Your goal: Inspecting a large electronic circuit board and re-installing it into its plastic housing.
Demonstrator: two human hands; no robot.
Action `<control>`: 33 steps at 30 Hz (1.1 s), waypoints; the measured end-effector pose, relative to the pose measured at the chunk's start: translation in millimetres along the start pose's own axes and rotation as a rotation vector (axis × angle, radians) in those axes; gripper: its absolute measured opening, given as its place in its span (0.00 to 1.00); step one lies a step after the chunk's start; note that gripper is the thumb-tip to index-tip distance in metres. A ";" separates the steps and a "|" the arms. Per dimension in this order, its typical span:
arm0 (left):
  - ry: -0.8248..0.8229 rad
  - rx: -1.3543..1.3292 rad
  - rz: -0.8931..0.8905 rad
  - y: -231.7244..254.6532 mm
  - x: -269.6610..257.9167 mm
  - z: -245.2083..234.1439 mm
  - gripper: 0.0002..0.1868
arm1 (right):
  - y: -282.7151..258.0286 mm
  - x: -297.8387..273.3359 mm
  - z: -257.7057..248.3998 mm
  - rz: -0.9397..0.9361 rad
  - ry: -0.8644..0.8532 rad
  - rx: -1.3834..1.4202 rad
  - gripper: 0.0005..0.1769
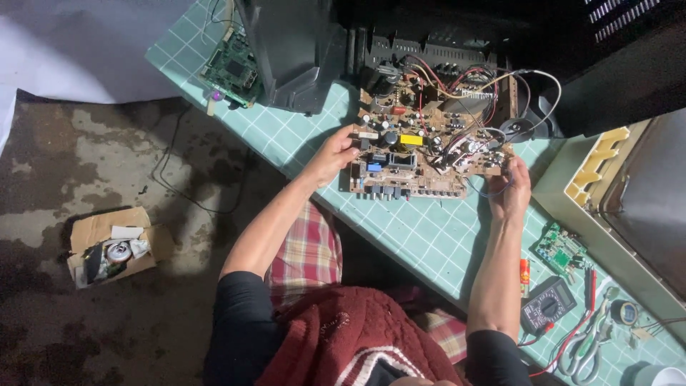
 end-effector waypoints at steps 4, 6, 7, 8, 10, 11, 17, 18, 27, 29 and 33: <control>0.014 0.003 0.008 0.9 11.4 -6.2 0.33 | -3.0 0.7 9.9 -0.003 -0.003 -0.049 0.06; 0.015 -0.003 0.013 5.9 14.6 -8.2 0.33 | -3.0 4.6 14.0 -0.006 -0.005 -0.073 0.06; 0.029 0.009 0.002 -1.5 19.8 -14.3 0.33 | -2.9 8.1 14.6 -0.018 -0.016 -0.096 0.06; 0.044 0.021 -0.010 -9.0 25.5 -19.8 0.33 | -3.1 12.1 14.8 -0.031 -0.026 -0.119 0.07; 0.036 0.020 -0.012 -3.9 27.8 -19.5 0.33 | 0.5 23.6 10.7 -0.049 -0.018 -0.148 0.05; 0.033 0.017 -0.015 -1.6 30.2 -18.1 0.33 | 1.6 27.8 6.1 -0.064 -0.013 -0.180 0.04; 0.024 0.004 -0.069 -26.9 55.1 -43.5 0.33 | -13.3 22.5 33.6 -0.096 -0.022 -0.226 0.02; 0.011 0.012 -0.075 -20.6 54.2 -40.0 0.33 | -11.0 26.4 29.1 -0.099 -0.008 -0.218 0.02; 0.105 0.148 -0.131 -10.2 47.8 -43.0 0.32 | 7.5 46.3 16.8 -0.140 -0.024 -0.135 0.04; 0.128 0.175 -0.119 4.5 41.6 -31.2 0.32 | 11.9 53.7 12.7 -0.164 -0.006 -0.153 0.05; 0.151 0.162 -0.085 -16.3 47.0 -40.6 0.32 | 13.5 65.5 7.9 -0.200 0.023 -0.162 0.04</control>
Point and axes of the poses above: each hand's wrist, its own x-axis towards the middle knuckle, its own z-axis out of the palm, y = z × x, the point moved 7 cm from there along x, towards the middle knuckle, and after that the axes turned 3 degrees about -x, right-handed, at the moved point
